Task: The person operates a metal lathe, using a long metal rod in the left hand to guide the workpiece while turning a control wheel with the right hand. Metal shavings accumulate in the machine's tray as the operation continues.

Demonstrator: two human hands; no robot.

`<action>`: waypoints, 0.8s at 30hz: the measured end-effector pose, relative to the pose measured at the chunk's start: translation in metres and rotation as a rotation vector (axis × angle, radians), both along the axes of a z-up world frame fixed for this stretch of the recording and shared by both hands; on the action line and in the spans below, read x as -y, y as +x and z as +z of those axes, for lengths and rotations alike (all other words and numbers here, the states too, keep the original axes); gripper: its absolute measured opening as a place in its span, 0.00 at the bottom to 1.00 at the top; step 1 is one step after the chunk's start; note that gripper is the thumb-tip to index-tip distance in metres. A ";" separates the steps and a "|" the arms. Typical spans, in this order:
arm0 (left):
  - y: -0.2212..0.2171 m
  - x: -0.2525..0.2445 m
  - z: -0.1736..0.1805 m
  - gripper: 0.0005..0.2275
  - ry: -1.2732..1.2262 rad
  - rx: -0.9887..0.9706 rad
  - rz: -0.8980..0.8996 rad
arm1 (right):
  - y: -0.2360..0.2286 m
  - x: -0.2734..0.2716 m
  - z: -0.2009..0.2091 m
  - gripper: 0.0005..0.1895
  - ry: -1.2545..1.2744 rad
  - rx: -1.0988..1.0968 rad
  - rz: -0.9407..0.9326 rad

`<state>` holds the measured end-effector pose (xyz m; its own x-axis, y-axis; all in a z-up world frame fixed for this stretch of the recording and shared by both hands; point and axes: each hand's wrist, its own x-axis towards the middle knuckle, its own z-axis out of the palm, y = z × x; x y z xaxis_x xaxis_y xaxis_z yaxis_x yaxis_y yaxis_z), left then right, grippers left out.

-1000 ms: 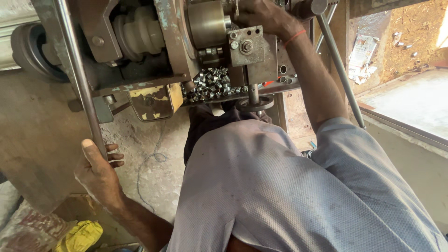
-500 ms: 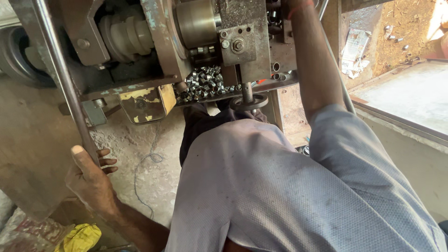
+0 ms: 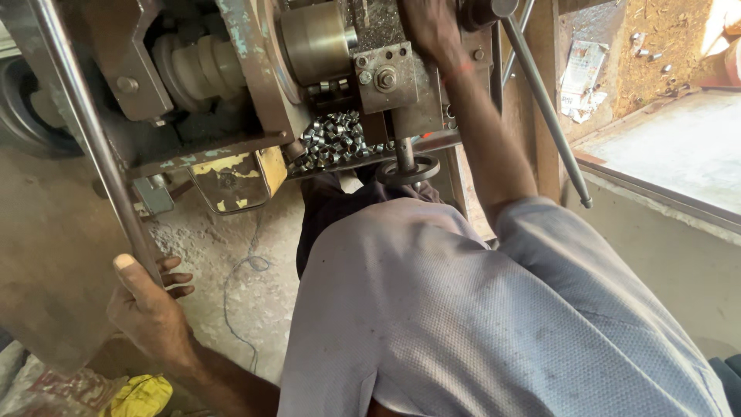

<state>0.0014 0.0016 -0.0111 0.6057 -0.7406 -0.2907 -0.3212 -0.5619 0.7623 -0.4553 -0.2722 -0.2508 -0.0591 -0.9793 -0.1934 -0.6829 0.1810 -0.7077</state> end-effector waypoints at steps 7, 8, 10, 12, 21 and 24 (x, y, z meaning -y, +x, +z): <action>0.005 0.000 -0.006 0.29 -0.013 -0.032 -0.015 | -0.008 -0.064 0.000 0.41 -0.160 0.088 -0.114; 0.005 -0.001 -0.006 0.29 -0.022 -0.029 -0.019 | -0.009 -0.065 0.000 0.42 -0.189 0.066 -0.106; 0.005 -0.002 -0.007 0.30 -0.038 -0.027 -0.019 | -0.013 -0.064 -0.003 0.41 -0.176 0.084 -0.149; 0.004 -0.002 -0.009 0.30 -0.053 -0.029 -0.011 | -0.016 -0.059 -0.009 0.39 -0.167 0.096 -0.145; 0.000 -0.003 -0.007 0.30 -0.043 0.021 -0.014 | -0.018 -0.050 -0.002 0.32 -0.121 -0.044 -0.004; 0.000 -0.003 -0.007 0.29 -0.060 0.001 -0.015 | -0.024 -0.069 0.024 0.30 0.034 0.012 -0.142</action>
